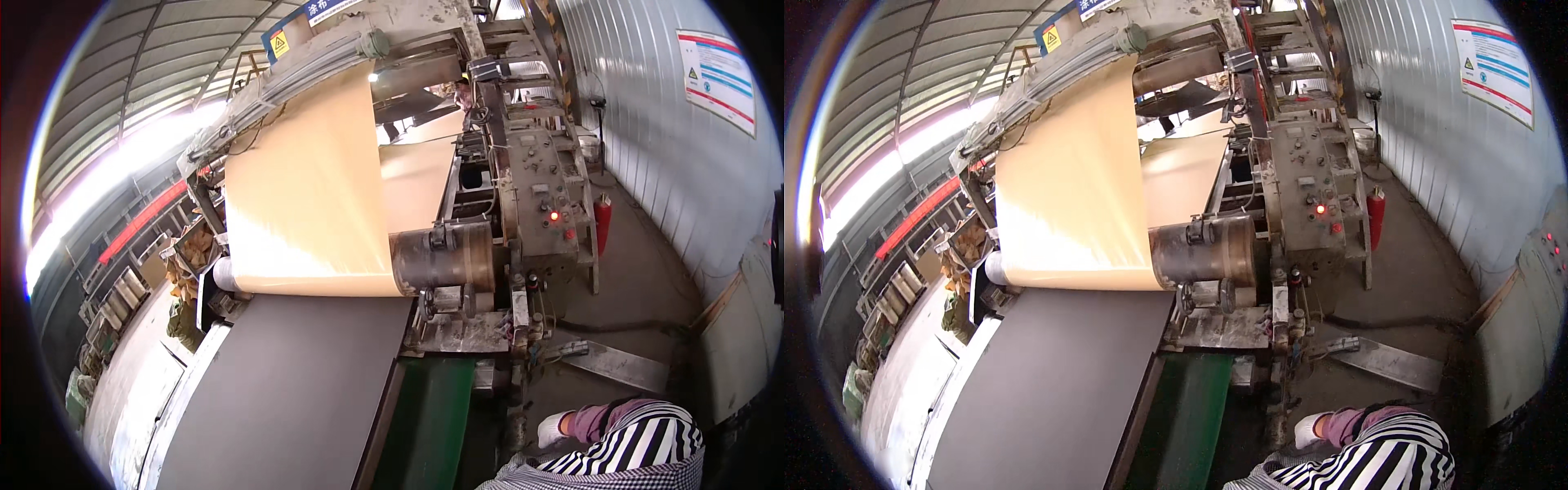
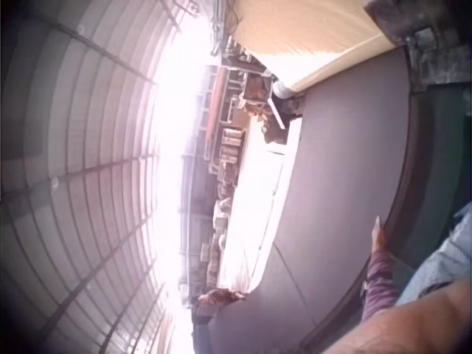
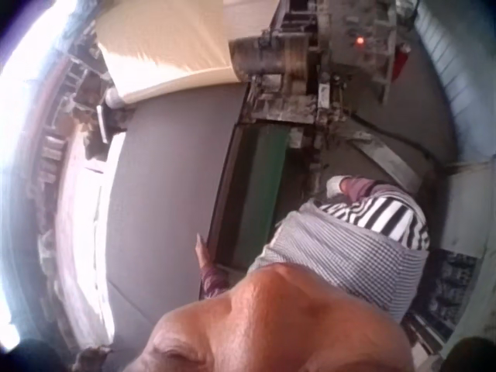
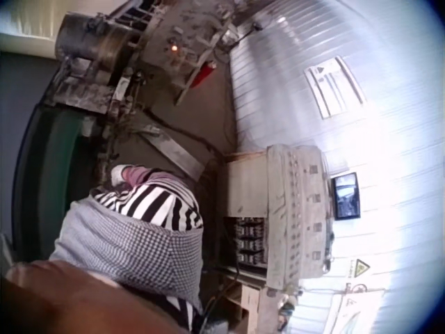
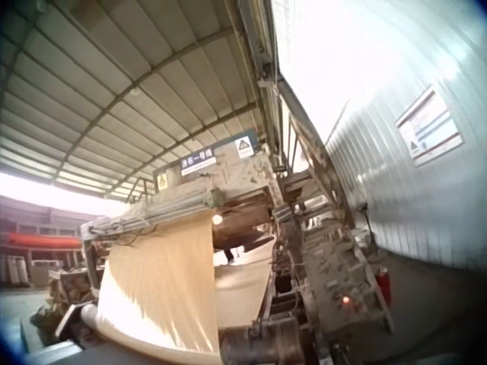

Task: Operating an industrial sheet production machine by aligning and managing large flat material sheets on a conveyor belt.

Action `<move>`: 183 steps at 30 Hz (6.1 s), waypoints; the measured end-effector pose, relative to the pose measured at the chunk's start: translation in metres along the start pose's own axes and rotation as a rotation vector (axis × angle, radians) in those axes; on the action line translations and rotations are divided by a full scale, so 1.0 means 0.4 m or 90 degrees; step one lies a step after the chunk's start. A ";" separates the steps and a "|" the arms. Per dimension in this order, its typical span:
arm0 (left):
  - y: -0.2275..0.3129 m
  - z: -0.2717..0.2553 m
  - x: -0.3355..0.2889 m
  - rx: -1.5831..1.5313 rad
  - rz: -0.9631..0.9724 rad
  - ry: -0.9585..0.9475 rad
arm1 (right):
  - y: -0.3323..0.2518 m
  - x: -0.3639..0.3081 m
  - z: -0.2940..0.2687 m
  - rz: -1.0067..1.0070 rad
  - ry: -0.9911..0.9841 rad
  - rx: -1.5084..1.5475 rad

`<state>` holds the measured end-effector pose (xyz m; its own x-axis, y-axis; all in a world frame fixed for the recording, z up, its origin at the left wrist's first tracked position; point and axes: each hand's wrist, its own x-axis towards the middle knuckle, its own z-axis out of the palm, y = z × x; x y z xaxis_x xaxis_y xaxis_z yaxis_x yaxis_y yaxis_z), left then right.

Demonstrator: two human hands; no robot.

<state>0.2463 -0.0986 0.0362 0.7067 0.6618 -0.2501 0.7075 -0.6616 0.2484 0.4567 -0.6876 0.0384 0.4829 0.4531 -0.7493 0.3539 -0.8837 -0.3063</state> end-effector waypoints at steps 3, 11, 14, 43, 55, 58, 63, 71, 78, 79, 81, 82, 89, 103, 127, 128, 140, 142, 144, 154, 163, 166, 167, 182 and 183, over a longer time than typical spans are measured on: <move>-0.165 0.022 -0.029 0.162 -0.071 0.041 | 0.100 -0.029 0.020 -0.238 -0.006 -0.317; -0.208 0.080 -0.003 -0.108 0.000 0.121 | 0.204 -0.045 0.104 0.223 -0.094 -0.018; -0.091 0.072 0.030 -0.133 0.141 0.107 | 0.159 -0.020 0.090 0.069 -0.016 -0.143; 0.039 -0.016 -0.051 -0.171 0.039 0.364 | -0.786 0.312 -0.305 -0.605 0.333 -0.070; -0.668 -0.040 -0.296 0.095 -0.541 0.303 | -1.055 0.587 -0.285 -0.586 0.403 -0.330; -0.703 -0.053 -0.314 0.106 -0.453 0.324 | -0.957 0.616 -0.368 -0.509 0.346 -0.336; -0.625 -0.048 -0.291 -0.056 -0.438 0.343 | -0.850 0.678 -0.463 -0.367 0.318 -0.254; -0.458 -0.025 -0.239 -0.102 -0.124 0.220 | -0.766 0.709 -0.571 -0.047 0.460 -0.272; -0.489 -0.030 -0.198 0.147 0.029 -0.121 | -0.639 0.645 -0.777 0.007 0.349 -0.168; -0.490 -0.019 -0.182 0.138 0.015 -0.181 | -0.616 0.650 -0.803 0.007 0.346 -0.170; -0.471 0.002 -0.147 0.154 0.082 -0.180 | -0.579 0.673 -0.844 0.056 0.366 -0.118; -0.446 0.011 -0.126 0.168 0.132 -0.167 | -0.553 0.686 -0.863 0.061 0.361 -0.111; -0.040 -0.050 0.031 0.147 0.195 -0.223 | -0.461 0.766 -0.903 0.052 0.491 -0.029; 0.059 0.010 0.170 -0.693 -0.128 -0.009 | -0.505 0.280 -0.354 -0.523 0.311 0.111; 0.039 0.103 0.074 -0.133 0.294 0.097 | -0.005 0.069 0.098 0.017 -0.193 -0.139; -0.009 0.102 0.059 0.039 0.297 0.169 | 0.001 0.073 0.095 0.014 -0.194 -0.142; -0.196 -0.014 -0.078 -0.228 -0.099 0.098 | 0.033 0.083 0.063 0.014 -0.238 -0.225; -0.223 -0.002 -0.061 -0.420 -0.073 0.034 | 0.037 0.104 0.050 -0.066 -0.275 -0.325; -0.270 0.011 -0.057 -0.055 0.010 0.051 | 0.048 0.109 0.035 0.001 -0.241 -0.259; -0.001 0.077 0.046 0.124 0.069 0.047 | -0.036 0.077 -0.087 0.053 -0.136 -0.208; 0.161 0.028 0.004 -0.230 0.083 0.207 | -0.737 0.286 -0.317 -0.575 0.343 0.010; -0.016 0.002 -0.065 -0.281 -0.020 0.367 | -0.977 0.380 -0.261 -0.704 0.333 -0.057; -0.096 -0.006 -0.090 -0.236 -0.072 0.397 | -1.044 0.412 -0.239 -0.719 0.320 -0.092; -0.841 -0.030 -0.289 0.032 -0.517 0.259 | -1.027 0.620 -0.345 -0.353 0.409 -0.200; -0.840 -0.030 -0.283 -0.005 -0.515 0.243 | -1.007 0.624 -0.364 -0.371 0.418 -0.185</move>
<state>-0.0713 0.0532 -0.0077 -0.0572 0.9981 -0.0233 0.9886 0.0599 0.1379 0.5513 -0.2015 0.0604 0.4908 0.8712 -0.0121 0.8280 -0.4707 -0.3047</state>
